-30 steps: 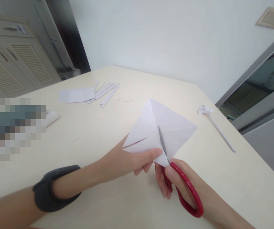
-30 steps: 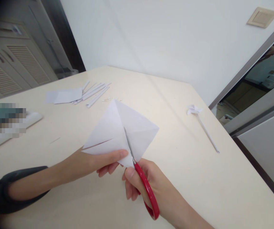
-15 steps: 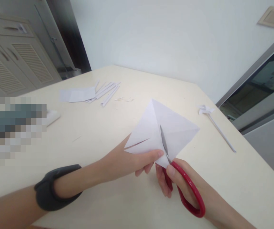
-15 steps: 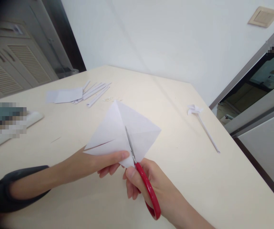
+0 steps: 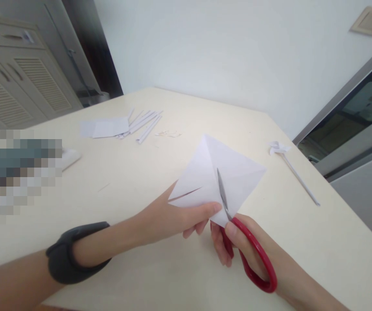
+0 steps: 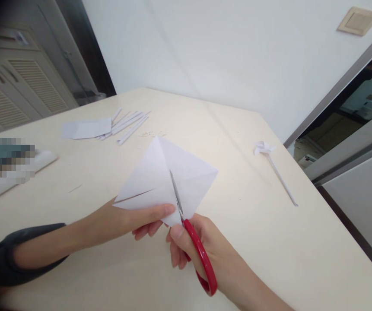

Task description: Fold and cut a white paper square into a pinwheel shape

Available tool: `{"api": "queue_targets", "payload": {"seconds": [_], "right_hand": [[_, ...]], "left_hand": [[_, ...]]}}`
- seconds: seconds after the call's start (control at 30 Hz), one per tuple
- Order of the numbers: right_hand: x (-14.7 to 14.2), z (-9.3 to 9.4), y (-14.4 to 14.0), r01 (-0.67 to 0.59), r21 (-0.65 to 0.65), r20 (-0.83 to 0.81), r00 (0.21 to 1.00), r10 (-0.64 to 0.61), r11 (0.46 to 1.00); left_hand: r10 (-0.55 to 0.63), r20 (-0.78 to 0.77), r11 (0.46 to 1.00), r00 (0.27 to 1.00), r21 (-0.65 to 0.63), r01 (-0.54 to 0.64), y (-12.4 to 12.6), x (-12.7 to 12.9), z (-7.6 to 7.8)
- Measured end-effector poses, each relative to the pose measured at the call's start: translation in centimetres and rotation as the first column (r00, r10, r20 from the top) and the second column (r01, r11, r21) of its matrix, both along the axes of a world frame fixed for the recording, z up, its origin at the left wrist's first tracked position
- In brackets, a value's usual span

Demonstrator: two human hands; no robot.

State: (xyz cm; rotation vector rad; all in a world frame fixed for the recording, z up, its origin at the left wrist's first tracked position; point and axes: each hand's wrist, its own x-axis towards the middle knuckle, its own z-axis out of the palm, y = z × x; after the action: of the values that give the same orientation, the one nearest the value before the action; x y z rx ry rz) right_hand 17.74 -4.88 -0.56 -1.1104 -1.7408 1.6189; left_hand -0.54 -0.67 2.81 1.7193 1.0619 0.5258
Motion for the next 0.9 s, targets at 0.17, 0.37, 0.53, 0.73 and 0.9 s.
{"api": "queue_targets", "payload": {"seconds": [0.17,0.37,0.53,0.73,0.9], "right_hand": [[0.1,-0.2,-0.2,0.013,-0.01,0.018,1.0,-0.013,1.0],[0.1,-0.2,-0.3,0.029,0.01,0.033,0.999,-0.029,1.0],[0.2,0.0,-0.3,0.016,0.003,0.048,0.999,-0.016,1.0],[0.0,0.1,-0.2,0.048,-0.018,0.044,0.998,-0.047,0.999],[-0.1,0.0,0.0,0.038,-0.111,-0.045,0.998,-0.043,0.993]], "left_hand": [[-0.029,-0.044,0.999,0.999,0.043,0.03,0.2,-0.1,-1.1],[-0.059,-0.104,0.998,0.993,-0.024,0.057,0.3,0.0,0.0],[-0.04,-0.135,0.998,0.99,-0.05,0.034,0.2,0.2,0.5],[0.039,-0.096,0.999,0.995,-0.001,-0.039,-0.2,0.4,-0.1],[0.137,0.039,0.99,0.99,0.023,-0.138,-0.1,0.3,-0.7]]}}
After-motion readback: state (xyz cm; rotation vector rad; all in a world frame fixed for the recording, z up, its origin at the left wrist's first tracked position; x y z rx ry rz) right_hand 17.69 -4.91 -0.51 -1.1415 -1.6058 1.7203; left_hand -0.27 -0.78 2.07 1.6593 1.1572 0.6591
